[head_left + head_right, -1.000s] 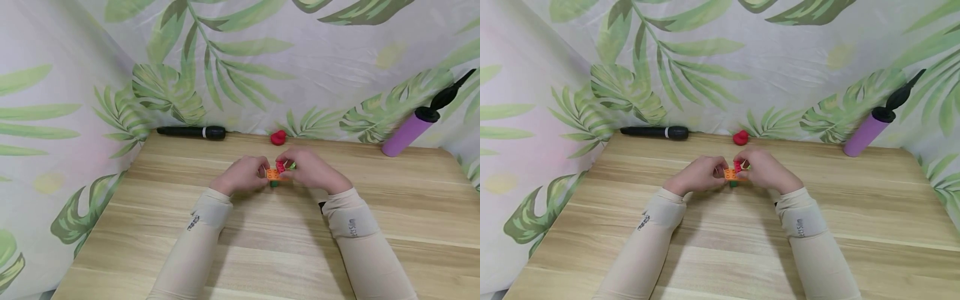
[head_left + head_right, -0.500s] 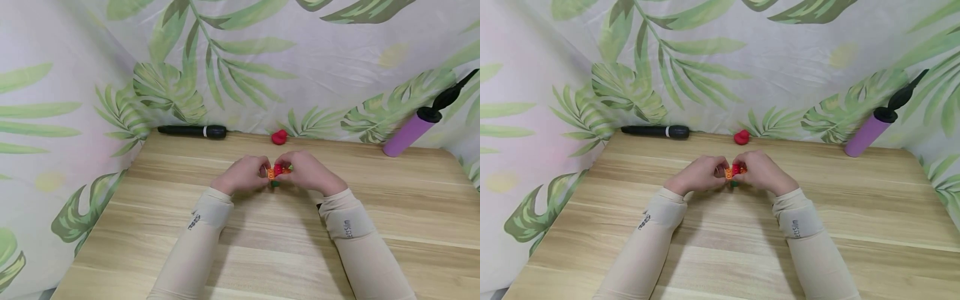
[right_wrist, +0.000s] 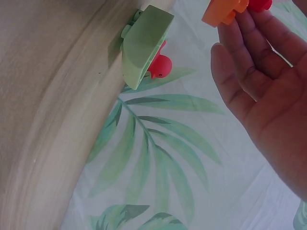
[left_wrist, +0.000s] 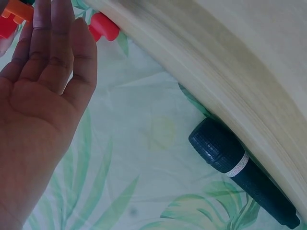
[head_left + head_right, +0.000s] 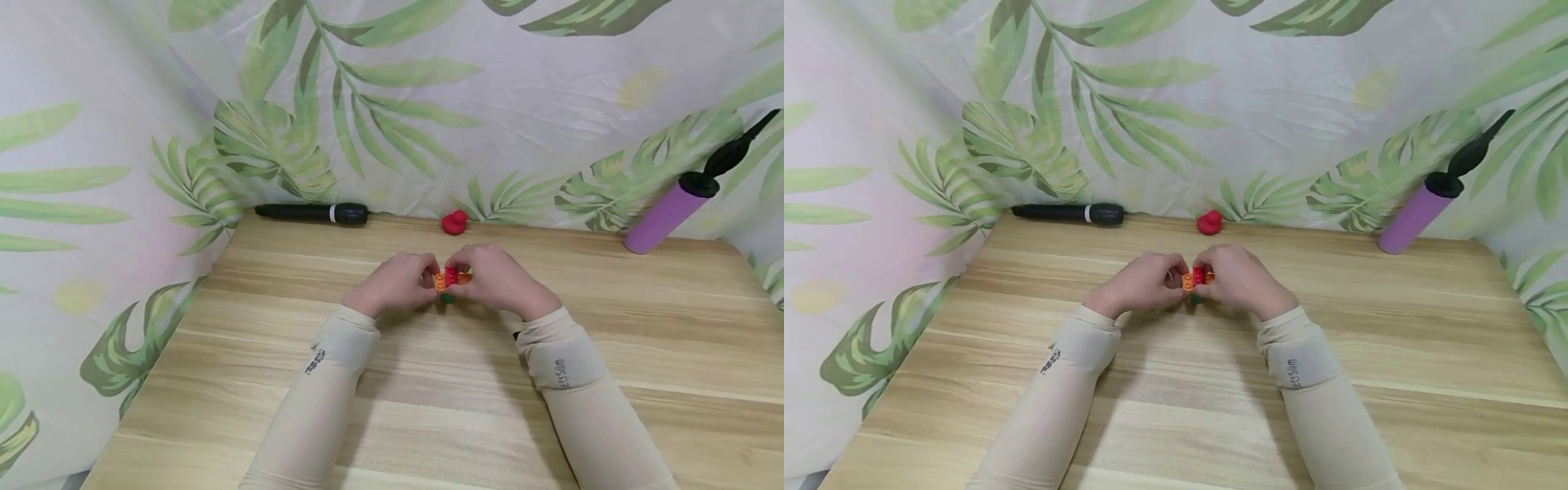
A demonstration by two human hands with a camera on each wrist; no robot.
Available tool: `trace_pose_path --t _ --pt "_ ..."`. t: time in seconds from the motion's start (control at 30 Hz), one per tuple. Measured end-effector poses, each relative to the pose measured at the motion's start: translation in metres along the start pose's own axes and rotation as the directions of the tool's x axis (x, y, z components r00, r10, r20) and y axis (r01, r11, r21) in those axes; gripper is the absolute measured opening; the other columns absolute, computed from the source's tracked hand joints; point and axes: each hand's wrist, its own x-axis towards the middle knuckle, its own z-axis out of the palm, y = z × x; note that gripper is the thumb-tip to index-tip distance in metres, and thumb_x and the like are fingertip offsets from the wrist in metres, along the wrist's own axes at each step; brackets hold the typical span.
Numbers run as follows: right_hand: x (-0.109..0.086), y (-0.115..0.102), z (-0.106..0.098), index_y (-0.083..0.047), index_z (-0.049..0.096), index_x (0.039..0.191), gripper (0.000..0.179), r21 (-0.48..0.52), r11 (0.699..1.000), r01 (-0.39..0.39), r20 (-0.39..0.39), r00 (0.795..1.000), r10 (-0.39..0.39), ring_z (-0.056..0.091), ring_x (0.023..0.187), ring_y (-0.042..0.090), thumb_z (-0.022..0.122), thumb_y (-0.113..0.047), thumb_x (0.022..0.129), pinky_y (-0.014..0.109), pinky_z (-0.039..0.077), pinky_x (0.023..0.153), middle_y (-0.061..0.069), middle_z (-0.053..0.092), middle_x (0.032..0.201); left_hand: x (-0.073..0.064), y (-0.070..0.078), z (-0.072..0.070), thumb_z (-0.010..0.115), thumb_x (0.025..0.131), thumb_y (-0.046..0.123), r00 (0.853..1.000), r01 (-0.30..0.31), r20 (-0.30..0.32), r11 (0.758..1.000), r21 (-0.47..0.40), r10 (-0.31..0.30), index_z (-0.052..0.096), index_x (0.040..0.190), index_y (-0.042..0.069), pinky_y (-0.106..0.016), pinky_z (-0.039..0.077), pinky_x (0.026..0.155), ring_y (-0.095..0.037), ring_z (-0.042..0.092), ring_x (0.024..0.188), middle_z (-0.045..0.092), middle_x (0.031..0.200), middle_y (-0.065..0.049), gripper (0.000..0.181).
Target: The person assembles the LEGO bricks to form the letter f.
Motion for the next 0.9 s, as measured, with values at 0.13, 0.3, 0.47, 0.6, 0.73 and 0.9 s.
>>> trace_pose_path --t 0.13,0.3,0.47,0.6,0.73,0.9 --pt "-0.004 0.002 -0.002 -0.004 0.078 0.114 0.037 -0.009 1.0 -0.01 0.0 1.0 0.01 0.067 0.093 0.022 0.089 -0.026 0.087 0.042 0.056 0.085 0.008 0.077 0.105 0.004 0.002 0.002 0.077 0.096 0.024 1.0 -0.008 0.007 1.0 -0.006 0.008 0.069 0.117 0.011 -0.032 0.054 0.08 -0.016 0.065 0.086 0.071 0.096 0.001 0.025" --pt "-0.002 0.005 0.0 -0.006 0.079 0.116 0.036 0.01 1.0 -0.016 0.014 1.0 0.016 0.062 0.087 0.019 0.088 -0.028 0.088 0.038 0.053 0.081 0.005 0.074 0.103 0.004 0.003 0.002 0.076 0.097 0.025 1.0 0.016 0.017 1.0 -0.008 -0.016 0.069 0.118 0.011 -0.033 0.054 0.08 -0.017 0.064 0.085 0.07 0.096 0.001 0.026" --pt "0.003 0.004 0.002 -0.008 0.08 0.116 0.036 0.013 1.0 -0.016 0.025 1.0 0.016 0.062 0.087 0.019 0.087 -0.03 0.089 0.037 0.052 0.081 0.004 0.073 0.103 0.001 -0.001 -0.001 0.075 0.096 0.024 1.0 0.012 0.009 1.0 -0.007 -0.012 0.069 0.117 0.01 -0.035 0.054 0.081 -0.018 0.064 0.086 0.071 0.098 -0.001 0.027" --pt "0.007 0.004 0.003 -0.008 0.081 0.116 0.036 0.012 1.0 -0.011 0.032 0.999 0.01 0.062 0.087 0.018 0.087 -0.03 0.088 0.036 0.052 0.079 0.003 0.072 0.1 0.0 -0.004 -0.003 0.075 0.095 0.024 1.0 0.003 0.005 1.0 -0.011 -0.003 0.069 0.117 0.009 -0.036 0.054 0.082 -0.018 0.064 0.087 0.072 0.098 -0.002 0.027" --pt "0.009 0.005 0.004 -0.009 0.081 0.116 0.035 0.001 1.0 -0.001 0.038 0.999 0.001 0.06 0.085 0.017 0.086 -0.031 0.089 0.035 0.05 0.077 0.002 0.07 0.098 0.001 -0.006 -0.003 0.075 0.095 0.023 1.0 0.008 0.007 1.0 -0.014 -0.008 0.069 0.117 0.008 -0.035 0.054 0.079 -0.017 0.064 0.084 0.071 0.095 -0.001 0.027" --pt "0.005 0.01 0.004 -0.009 0.081 0.115 0.035 -0.011 1.0 -0.023 0.031 0.999 0.024 0.06 0.085 0.017 0.086 -0.03 0.088 0.035 0.05 0.078 0.002 0.07 0.098 0.007 -0.004 0.0 0.075 0.096 0.022 1.0 -0.016 0.024 1.0 -0.022 0.017 0.068 0.118 0.007 -0.033 0.054 0.077 -0.016 0.063 0.082 0.071 0.093 -0.001 0.028"
